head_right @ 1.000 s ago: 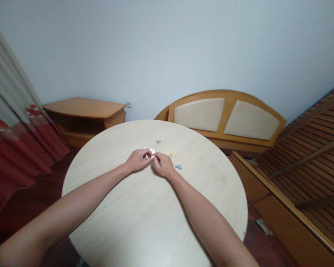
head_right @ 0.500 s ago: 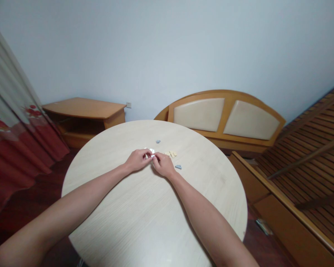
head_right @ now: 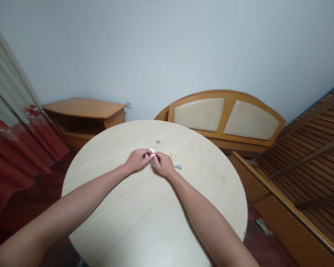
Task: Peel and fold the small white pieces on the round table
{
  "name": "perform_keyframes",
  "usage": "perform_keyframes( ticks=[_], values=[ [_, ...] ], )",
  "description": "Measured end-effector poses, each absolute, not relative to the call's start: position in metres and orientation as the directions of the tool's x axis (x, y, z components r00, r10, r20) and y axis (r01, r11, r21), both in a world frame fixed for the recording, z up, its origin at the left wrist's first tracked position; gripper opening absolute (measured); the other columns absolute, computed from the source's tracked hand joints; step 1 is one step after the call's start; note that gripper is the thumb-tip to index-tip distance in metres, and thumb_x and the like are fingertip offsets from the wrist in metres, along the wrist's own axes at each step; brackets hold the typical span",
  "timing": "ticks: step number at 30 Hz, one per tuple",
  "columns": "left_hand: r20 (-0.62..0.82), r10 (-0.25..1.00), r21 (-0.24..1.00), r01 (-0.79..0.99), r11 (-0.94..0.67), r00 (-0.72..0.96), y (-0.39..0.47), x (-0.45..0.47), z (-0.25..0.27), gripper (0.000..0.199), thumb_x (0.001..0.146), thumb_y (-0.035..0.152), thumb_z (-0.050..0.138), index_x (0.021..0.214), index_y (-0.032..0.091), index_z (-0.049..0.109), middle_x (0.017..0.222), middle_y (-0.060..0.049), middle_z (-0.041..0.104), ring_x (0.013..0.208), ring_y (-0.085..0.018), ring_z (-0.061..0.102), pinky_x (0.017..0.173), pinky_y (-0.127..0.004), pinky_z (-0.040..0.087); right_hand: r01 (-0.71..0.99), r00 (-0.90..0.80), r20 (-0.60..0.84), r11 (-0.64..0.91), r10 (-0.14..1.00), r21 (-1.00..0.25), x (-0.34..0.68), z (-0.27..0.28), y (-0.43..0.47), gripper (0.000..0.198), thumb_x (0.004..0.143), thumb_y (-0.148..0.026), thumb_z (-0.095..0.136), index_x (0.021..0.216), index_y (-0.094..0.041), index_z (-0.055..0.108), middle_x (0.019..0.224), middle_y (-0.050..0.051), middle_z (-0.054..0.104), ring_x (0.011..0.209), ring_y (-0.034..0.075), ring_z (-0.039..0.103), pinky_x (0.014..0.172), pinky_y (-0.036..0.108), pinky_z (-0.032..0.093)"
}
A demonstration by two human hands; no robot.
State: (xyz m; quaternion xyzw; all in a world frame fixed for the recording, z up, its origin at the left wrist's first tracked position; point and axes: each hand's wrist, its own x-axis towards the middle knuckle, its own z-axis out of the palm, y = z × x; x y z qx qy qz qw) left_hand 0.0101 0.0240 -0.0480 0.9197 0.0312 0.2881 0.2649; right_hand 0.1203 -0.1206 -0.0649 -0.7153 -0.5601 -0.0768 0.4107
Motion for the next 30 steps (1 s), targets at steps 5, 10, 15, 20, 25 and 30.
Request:
perform_keyframes(
  ticks=[5,10,15,20,25,30],
  values=[
    [0.514,0.212,0.505,-0.094,-0.858,0.832,0.025,0.0109,-0.0494,0.017,0.087,0.027,0.062,0.098,0.021,0.073,0.089,-0.001,0.075,0.072,-0.014,0.064,0.07,-0.024,0.047,0.862,0.361,0.562,-0.036,0.744,-0.506,0.1211,-0.0658,-0.1207,0.026,0.097,-0.028,0.045,0.099,-0.017,0.069,0.087,0.007,0.074,0.077,0.019,0.066,0.073,0.029,0.048],
    [0.513,0.199,0.5,-0.102,-0.86,0.835,0.0249,0.0107,-0.0486,0.02,0.087,0.024,0.061,0.103,0.021,0.073,0.091,-0.001,0.076,0.072,-0.014,0.064,0.071,-0.025,0.047,0.866,0.351,0.574,-0.022,0.74,-0.5,0.1216,-0.0668,-0.1203,0.025,0.096,-0.027,0.046,0.101,-0.017,0.069,0.088,0.007,0.074,0.078,0.019,0.066,0.074,0.029,0.048],
    [0.507,0.196,0.499,-0.101,-0.861,0.839,0.0254,0.0107,-0.0485,0.021,0.088,0.026,0.061,0.103,0.022,0.074,0.093,-0.002,0.076,0.074,-0.014,0.065,0.073,-0.025,0.048,0.864,0.348,0.57,-0.019,0.744,-0.503,0.1207,-0.0655,-0.1207,0.025,0.095,-0.026,0.048,0.104,-0.016,0.069,0.091,0.008,0.075,0.08,0.019,0.067,0.076,0.029,0.049],
    [0.507,0.217,0.496,-0.077,-0.865,0.834,0.0266,0.0105,-0.0487,0.02,0.088,0.028,0.061,0.101,0.022,0.075,0.093,-0.002,0.076,0.076,-0.015,0.066,0.075,-0.025,0.049,0.861,0.38,0.566,-0.055,0.732,-0.506,0.1192,-0.0634,-0.1201,0.024,0.095,-0.029,0.049,0.101,-0.018,0.069,0.086,0.006,0.074,0.075,0.018,0.066,0.072,0.028,0.048],
    [0.489,0.251,0.506,-0.037,-0.862,0.835,0.0272,0.0115,-0.0487,0.019,0.088,0.031,0.063,0.1,0.022,0.075,0.091,-0.002,0.076,0.077,-0.015,0.066,0.076,-0.026,0.049,0.855,0.431,0.581,-0.106,0.691,-0.508,0.1182,-0.0641,-0.119,0.021,0.093,-0.031,0.052,0.094,-0.019,0.069,0.079,0.005,0.073,0.067,0.017,0.064,0.066,0.027,0.046],
    [0.478,0.245,0.509,-0.039,-0.86,0.844,0.0272,0.0117,-0.0489,0.021,0.089,0.034,0.063,0.101,0.022,0.074,0.092,-0.002,0.076,0.076,-0.015,0.066,0.074,-0.025,0.049,0.862,0.427,0.588,-0.114,0.687,-0.493,0.1186,-0.0654,-0.1195,0.02,0.092,-0.03,0.052,0.094,-0.019,0.069,0.082,0.006,0.073,0.07,0.018,0.065,0.069,0.028,0.047]
  ],
)
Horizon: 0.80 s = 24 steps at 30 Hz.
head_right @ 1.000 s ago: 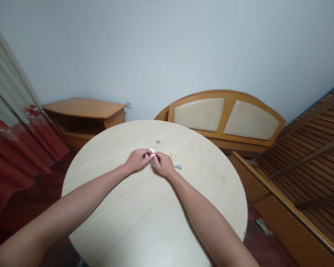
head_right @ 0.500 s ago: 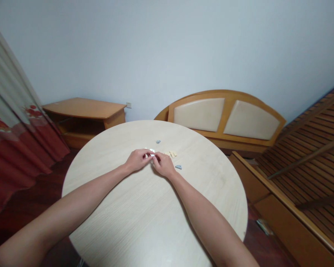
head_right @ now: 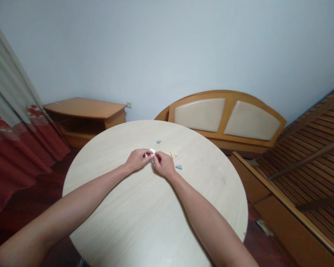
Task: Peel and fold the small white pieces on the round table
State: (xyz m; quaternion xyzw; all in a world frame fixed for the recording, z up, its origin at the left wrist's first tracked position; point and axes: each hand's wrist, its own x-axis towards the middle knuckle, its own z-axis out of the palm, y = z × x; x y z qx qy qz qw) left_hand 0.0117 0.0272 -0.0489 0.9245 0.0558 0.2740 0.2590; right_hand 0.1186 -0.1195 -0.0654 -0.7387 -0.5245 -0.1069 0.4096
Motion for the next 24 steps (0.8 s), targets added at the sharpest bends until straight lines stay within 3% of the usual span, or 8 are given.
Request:
perform_keyframes(
  ticks=[16,24],
  values=[
    [0.427,0.227,0.476,-0.004,-0.88,0.876,0.0262,0.0097,-0.0451,0.022,0.091,0.034,0.058,0.096,0.022,0.076,0.091,-0.003,0.076,0.077,-0.017,0.065,0.073,-0.027,0.048,0.889,0.36,0.642,-0.039,0.677,-0.457,0.1268,-0.0722,-0.1178,0.023,0.094,-0.024,0.05,0.102,-0.02,0.071,0.102,0.009,0.076,0.09,0.021,0.069,0.084,0.034,0.051],
    [0.441,0.223,0.473,-0.015,-0.881,0.869,0.0266,0.0102,-0.0453,0.023,0.092,0.034,0.058,0.095,0.023,0.077,0.091,-0.003,0.076,0.076,-0.016,0.065,0.072,-0.026,0.047,0.88,0.397,0.647,-0.07,0.651,-0.469,0.1252,-0.071,-0.1175,0.023,0.096,-0.027,0.049,0.101,-0.02,0.071,0.099,0.008,0.075,0.087,0.021,0.069,0.081,0.033,0.051]
  ],
)
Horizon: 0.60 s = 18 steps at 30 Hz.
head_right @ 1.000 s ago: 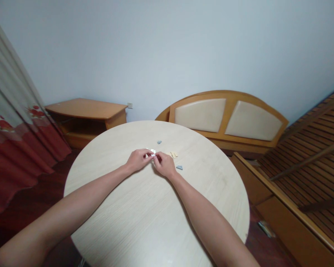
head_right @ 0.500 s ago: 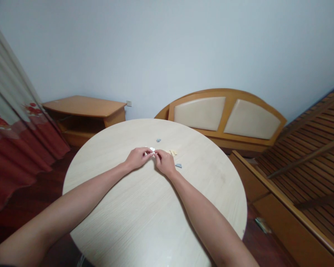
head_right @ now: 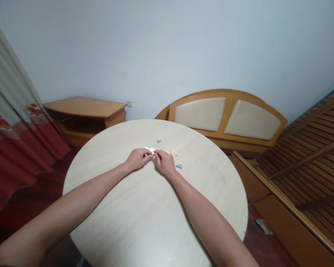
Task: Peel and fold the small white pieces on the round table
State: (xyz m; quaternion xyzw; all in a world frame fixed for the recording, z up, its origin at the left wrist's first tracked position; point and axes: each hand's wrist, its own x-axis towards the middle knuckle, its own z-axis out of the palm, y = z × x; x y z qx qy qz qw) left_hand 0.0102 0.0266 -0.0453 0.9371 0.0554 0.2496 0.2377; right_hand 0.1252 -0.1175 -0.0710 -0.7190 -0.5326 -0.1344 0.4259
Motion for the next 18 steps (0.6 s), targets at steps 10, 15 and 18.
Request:
perform_keyframes(
  ticks=[10,15,18],
  values=[
    [0.442,0.21,0.454,-0.015,-0.891,0.872,0.0291,0.013,-0.05,0.023,0.093,0.034,0.057,0.094,0.023,0.077,0.091,-0.004,0.076,0.077,-0.017,0.065,0.072,-0.026,0.046,0.873,0.398,0.617,-0.072,0.679,-0.483,0.1236,-0.0677,-0.118,0.022,0.096,-0.026,0.05,0.099,-0.019,0.07,0.099,0.008,0.076,0.086,0.021,0.068,0.08,0.032,0.05],
    [0.449,0.189,0.443,-0.035,-0.896,0.873,0.0299,0.0128,-0.0506,0.022,0.093,0.032,0.056,0.093,0.023,0.077,0.09,-0.003,0.076,0.075,-0.017,0.065,0.07,-0.026,0.045,0.87,0.403,0.594,-0.089,0.696,-0.485,0.1235,-0.0673,-0.1187,0.022,0.096,-0.026,0.048,0.101,-0.021,0.069,0.098,0.007,0.075,0.085,0.021,0.068,0.078,0.031,0.049],
    [0.445,0.186,0.441,-0.034,-0.897,0.876,0.0295,0.0121,-0.0499,0.023,0.093,0.032,0.055,0.093,0.023,0.077,0.09,-0.003,0.076,0.076,-0.017,0.065,0.069,-0.026,0.044,0.87,0.401,0.593,-0.088,0.699,-0.485,0.1236,-0.0671,-0.1188,0.022,0.096,-0.027,0.048,0.101,-0.021,0.069,0.097,0.007,0.075,0.084,0.021,0.067,0.078,0.031,0.048]
  ],
)
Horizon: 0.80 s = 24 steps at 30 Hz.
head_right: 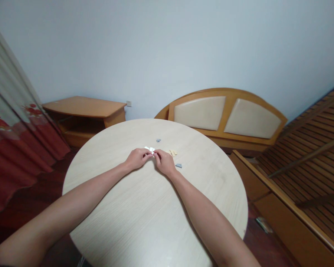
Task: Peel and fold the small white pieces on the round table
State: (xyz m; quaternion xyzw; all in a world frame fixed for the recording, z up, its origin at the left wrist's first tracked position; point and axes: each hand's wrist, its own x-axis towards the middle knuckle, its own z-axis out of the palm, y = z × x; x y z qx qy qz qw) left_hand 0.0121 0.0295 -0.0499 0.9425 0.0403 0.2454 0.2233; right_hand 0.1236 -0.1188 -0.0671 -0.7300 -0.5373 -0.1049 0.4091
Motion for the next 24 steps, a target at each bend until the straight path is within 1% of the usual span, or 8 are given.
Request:
perform_keyframes(
  ticks=[9,12,15,18,21,24],
  values=[
    [0.447,0.182,0.453,-0.047,-0.89,0.876,0.028,0.011,-0.047,0.024,0.093,0.033,0.056,0.094,0.022,0.077,0.088,-0.003,0.076,0.073,-0.016,0.063,0.069,-0.025,0.044,0.869,0.402,0.601,-0.081,0.691,-0.487,0.123,-0.067,-0.119,0.021,0.097,-0.026,0.047,0.101,-0.02,0.067,0.094,0.007,0.074,0.082,0.02,0.067,0.076,0.03,0.048],
    [0.444,0.173,0.468,-0.063,-0.881,0.879,0.027,0.011,-0.047,0.024,0.092,0.037,0.058,0.096,0.023,0.077,0.088,-0.003,0.076,0.073,-0.016,0.063,0.07,-0.025,0.044,0.871,0.398,0.602,-0.08,0.692,-0.484,0.124,-0.068,-0.119,0.021,0.097,-0.025,0.047,0.101,-0.019,0.067,0.093,0.007,0.074,0.08,0.02,0.067,0.075,0.03,0.048],
    [0.439,0.172,0.464,-0.059,-0.884,0.882,0.026,0.01,-0.047,0.028,0.093,0.04,0.056,0.095,0.022,0.077,0.087,-0.003,0.075,0.073,-0.015,0.063,0.068,-0.025,0.044,0.881,0.363,0.617,-0.041,0.698,-0.472,0.127,-0.07,-0.119,0.02,0.094,-0.021,0.049,0.101,-0.02,0.068,0.096,0.007,0.074,0.084,0.02,0.067,0.079,0.03,0.049],
    [0.444,0.185,0.451,-0.041,-0.891,0.877,0.028,0.01,-0.044,0.027,0.094,0.037,0.055,0.093,0.021,0.077,0.089,-0.004,0.076,0.074,-0.015,0.063,0.068,-0.025,0.043,0.89,0.317,0.649,0.02,0.692,-0.456,0.129,-0.072,-0.118,0.023,0.092,-0.015,0.049,0.102,-0.02,0.069,0.098,0.007,0.075,0.087,0.019,0.068,0.081,0.031,0.05],
    [0.448,0.249,0.48,0.004,-0.877,0.859,0.038,0.01,-0.041,0.027,0.093,0.038,0.056,0.095,0.021,0.077,0.093,-0.004,0.076,0.075,-0.015,0.064,0.069,-0.025,0.044,0.895,0.321,0.677,0.021,0.662,-0.445,0.128,-0.072,-0.118,0.025,0.092,-0.015,0.047,0.105,-0.019,0.069,0.095,0.007,0.074,0.085,0.019,0.068,0.079,0.031,0.051],
    [0.417,0.383,0.519,0.13,-0.845,0.824,0.055,0.009,-0.041,0.023,0.09,0.037,0.061,0.094,0.022,0.077,0.094,-0.003,0.077,0.077,-0.017,0.065,0.07,-0.026,0.045,0.894,0.36,0.684,-0.024,0.634,-0.448,0.125,-0.071,-0.117,0.023,0.092,-0.019,0.05,0.106,-0.018,0.069,0.098,0.009,0.074,0.084,0.02,0.068,0.078,0.032,0.052]
  ],
)
